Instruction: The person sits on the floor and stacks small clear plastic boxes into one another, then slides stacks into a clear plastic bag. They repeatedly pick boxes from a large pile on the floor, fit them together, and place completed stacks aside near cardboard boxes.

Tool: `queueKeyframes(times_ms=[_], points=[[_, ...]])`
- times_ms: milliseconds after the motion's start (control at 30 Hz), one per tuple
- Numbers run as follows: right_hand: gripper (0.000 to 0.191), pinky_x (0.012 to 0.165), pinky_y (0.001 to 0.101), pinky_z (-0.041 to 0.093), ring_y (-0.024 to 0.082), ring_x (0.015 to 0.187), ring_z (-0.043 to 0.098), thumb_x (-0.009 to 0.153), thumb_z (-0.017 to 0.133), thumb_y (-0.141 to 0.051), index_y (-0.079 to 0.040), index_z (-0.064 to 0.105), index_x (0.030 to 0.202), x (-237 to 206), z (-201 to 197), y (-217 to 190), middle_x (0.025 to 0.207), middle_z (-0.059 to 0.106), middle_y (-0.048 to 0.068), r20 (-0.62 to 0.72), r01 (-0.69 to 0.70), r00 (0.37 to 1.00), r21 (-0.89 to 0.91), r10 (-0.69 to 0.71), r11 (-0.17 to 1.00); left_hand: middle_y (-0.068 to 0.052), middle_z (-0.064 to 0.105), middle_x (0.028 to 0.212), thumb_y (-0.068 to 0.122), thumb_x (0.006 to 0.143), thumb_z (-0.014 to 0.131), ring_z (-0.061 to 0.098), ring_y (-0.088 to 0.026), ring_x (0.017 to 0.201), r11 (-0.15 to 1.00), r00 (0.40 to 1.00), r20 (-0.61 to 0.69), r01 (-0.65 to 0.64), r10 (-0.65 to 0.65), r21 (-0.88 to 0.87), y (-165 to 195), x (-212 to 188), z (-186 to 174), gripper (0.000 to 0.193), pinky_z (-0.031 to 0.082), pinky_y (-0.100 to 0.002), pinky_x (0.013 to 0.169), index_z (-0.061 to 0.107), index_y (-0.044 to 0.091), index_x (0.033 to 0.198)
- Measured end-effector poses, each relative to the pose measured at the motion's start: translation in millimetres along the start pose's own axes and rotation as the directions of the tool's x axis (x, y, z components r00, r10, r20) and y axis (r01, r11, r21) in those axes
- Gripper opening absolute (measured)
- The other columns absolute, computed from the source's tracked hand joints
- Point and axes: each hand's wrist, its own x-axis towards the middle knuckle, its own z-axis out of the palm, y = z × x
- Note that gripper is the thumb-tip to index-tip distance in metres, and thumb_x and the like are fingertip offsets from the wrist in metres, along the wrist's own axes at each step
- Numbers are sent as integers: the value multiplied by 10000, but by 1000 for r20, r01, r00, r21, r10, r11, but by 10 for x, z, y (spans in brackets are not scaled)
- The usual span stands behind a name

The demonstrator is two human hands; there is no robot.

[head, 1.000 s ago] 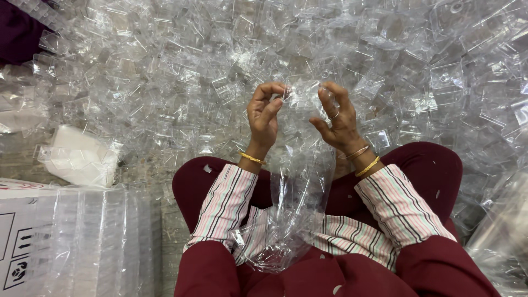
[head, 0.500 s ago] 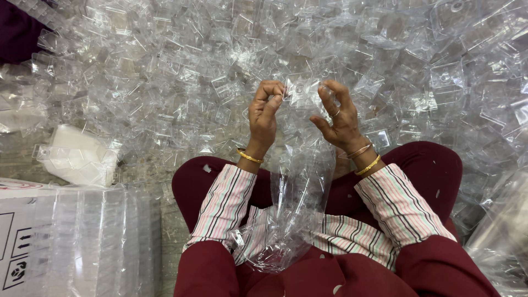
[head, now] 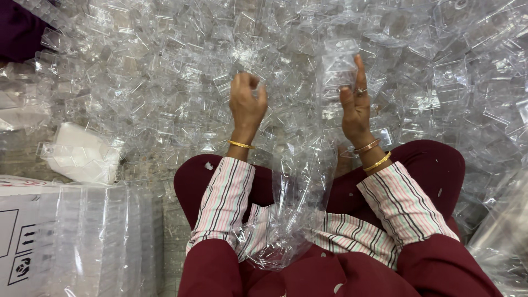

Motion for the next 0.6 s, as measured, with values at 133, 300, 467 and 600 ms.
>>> queueKeyframes(times_ms=[133, 300, 467, 600], points=[[598, 1307, 361, 355, 178, 1521, 378, 1182, 480, -319, -157, 212, 1691, 46, -8, -47, 1709, 322, 66, 23, -116, 993, 291, 115, 950, -252, 493, 1251, 258, 715, 846, 493, -431, 1148, 982, 978, 127, -175, 166, 67, 27, -22, 225, 900, 485, -521, 933, 383, 92, 1469], [660, 1222, 392, 441, 201, 1427, 494, 1133, 541, -336, -158, 219, 1682, 87, -9, -142, 1585, 469, 83, 135, -259, 966, 510, 222, 820, -192, 445, 1490, 53, 685, 738, 468, -453, 1215, 956, 952, 201, -261, 232, 133, -59, -51, 370, 972, 505, -524, 970, 380, 286, 1558], [780, 1032, 501, 586, 289, 1303, 593, 1044, 542, -488, -195, 157, 1656, 143, -25, -171, 1428, 561, 124, 226, -408, 912, 591, 343, 696, -148, 500, 1286, 191, 663, 842, 476, -384, 1196, 956, 945, 313, -175, 95, 238, -128, -2, 331, 747, 502, -492, 950, 511, 239, 1331], [817, 998, 522, 580, 312, 1289, 587, 1038, 556, -505, -190, 147, 1671, 128, -43, -148, 1443, 552, 149, 272, -473, 873, 675, 405, 566, -125, 485, 1150, 353, 700, 921, 523, -276, 1081, 996, 977, 194, 90, -88, -1, -65, 75, 198, 740, 516, -471, 914, 460, 125, 1232]])
